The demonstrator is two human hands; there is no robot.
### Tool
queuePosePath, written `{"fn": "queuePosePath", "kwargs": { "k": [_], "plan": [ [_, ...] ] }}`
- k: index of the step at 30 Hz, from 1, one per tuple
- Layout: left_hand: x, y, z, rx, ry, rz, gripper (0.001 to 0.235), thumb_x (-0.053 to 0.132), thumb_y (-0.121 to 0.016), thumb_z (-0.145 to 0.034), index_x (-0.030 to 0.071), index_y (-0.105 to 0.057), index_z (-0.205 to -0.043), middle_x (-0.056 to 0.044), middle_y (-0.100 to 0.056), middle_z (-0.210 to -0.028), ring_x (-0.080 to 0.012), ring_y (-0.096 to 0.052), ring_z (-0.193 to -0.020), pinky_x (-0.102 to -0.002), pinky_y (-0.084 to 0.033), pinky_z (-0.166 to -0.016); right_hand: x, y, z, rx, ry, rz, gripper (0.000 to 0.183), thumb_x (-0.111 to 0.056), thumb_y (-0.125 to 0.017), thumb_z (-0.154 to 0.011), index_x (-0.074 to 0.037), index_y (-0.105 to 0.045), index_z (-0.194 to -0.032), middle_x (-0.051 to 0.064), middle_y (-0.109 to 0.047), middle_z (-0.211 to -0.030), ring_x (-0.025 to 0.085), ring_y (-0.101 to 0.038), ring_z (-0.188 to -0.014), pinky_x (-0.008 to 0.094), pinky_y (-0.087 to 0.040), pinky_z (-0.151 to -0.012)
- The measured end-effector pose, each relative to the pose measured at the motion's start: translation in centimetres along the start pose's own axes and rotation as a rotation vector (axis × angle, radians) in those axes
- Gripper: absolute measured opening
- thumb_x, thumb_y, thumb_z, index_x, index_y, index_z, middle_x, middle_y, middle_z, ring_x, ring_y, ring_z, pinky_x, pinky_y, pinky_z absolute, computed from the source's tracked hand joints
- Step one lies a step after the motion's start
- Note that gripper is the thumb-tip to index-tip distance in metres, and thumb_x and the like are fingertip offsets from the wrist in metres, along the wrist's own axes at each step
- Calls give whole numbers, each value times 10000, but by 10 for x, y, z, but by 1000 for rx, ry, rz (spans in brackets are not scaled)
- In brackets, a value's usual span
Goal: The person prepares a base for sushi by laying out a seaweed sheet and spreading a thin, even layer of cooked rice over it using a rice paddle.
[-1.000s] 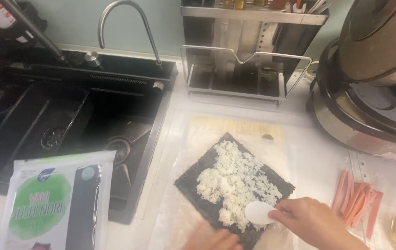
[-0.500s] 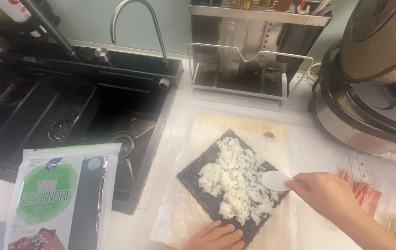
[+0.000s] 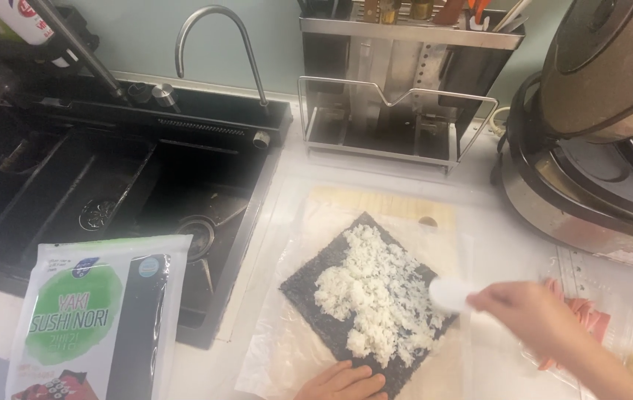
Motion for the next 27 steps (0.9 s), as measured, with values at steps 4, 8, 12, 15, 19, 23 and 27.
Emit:
{"fn": "queuePosePath", "kwargs": {
  "k": [4, 8, 12, 15, 19, 23, 27],
  "plan": [
    [-1, -1, -2, 16, 5, -9, 400, 305, -421, -1147, 140, -525, -1497, -69, -501, -1536, -301, -414, -1435, -509, -315, -1171, 3, 0, -4, -30, -2, 315, 411, -563, -556, -962, -300, -847, -1084, -51, -769, -843, 119, -730, -677, 214, -473, -597],
    [10, 10, -4, 31, 40, 30, 377, 277, -436, -1143, 137, -558, -1471, -68, -538, -1496, -290, -441, -1417, -492, -316, -1175, -3, 17, -3, -42, -26, 332, 414, -562, -564, -949, -299, -865, -1058, -29, -714, -761, 120, -644, -634, 233, -395, -570],
    [3, -5, 2, 16, -54, -29, 400, 265, -400, -1164, 70, -479, -1504, -163, -504, -1496, -364, -416, -1435, -536, -288, -1190, -33, 1, 4, 24, 53, 265, 400, -580, -544, -931, -382, -868, -1055, -82, -821, -878, 112, -700, -822, 236, -432, -736],
    [4, -6, 5, 138, -75, -100, 320, 245, -415, -1176, 40, -536, -1389, -182, -558, -1383, -359, -476, -1404, -543, -348, -1166, -40, -14, -5, -30, 89, 362, 436, -606, -530, -967, -331, -794, -1179, -101, -812, -1165, 88, -745, -1075, 268, -627, -946],
    [-1, -14, 8, 154, -73, -81, 300, 191, -449, -1170, 57, -533, -1425, -172, -558, -1354, -342, -489, -1369, -541, -368, -1149, -59, -6, 24, 6, 120, 393, 406, -572, -532, -927, -354, -830, -1097, -108, -824, -1118, 125, -739, -1078, 287, -541, -917],
    [-11, -28, 15, 365, -82, -281, 197, 160, -532, -1132, 140, -652, -1286, -78, -625, -1281, -268, -585, -1259, -482, -460, -1083, -59, -71, 21, -168, 255, 505, 365, -627, -552, -895, -327, -745, -817, -173, -780, -896, 25, -697, -888, 249, -497, -821],
    [13, 6, 16, 461, 4, -358, 176, 170, -534, -1102, 116, -684, -1178, -84, -671, -1202, -249, -658, -1168, -446, -514, -1004, -40, -100, 23, -149, 398, 555, 479, -642, -549, -955, -258, -613, -676, -126, -685, -714, 72, -638, -720, 252, -464, -698]
  ]
}}
Point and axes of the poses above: each hand's wrist, its own z-axis away from the middle knuckle, its own y-axis out of the back of the hand, x = y × z, the point moved 6 cm from there along -z, towards the middle knuckle
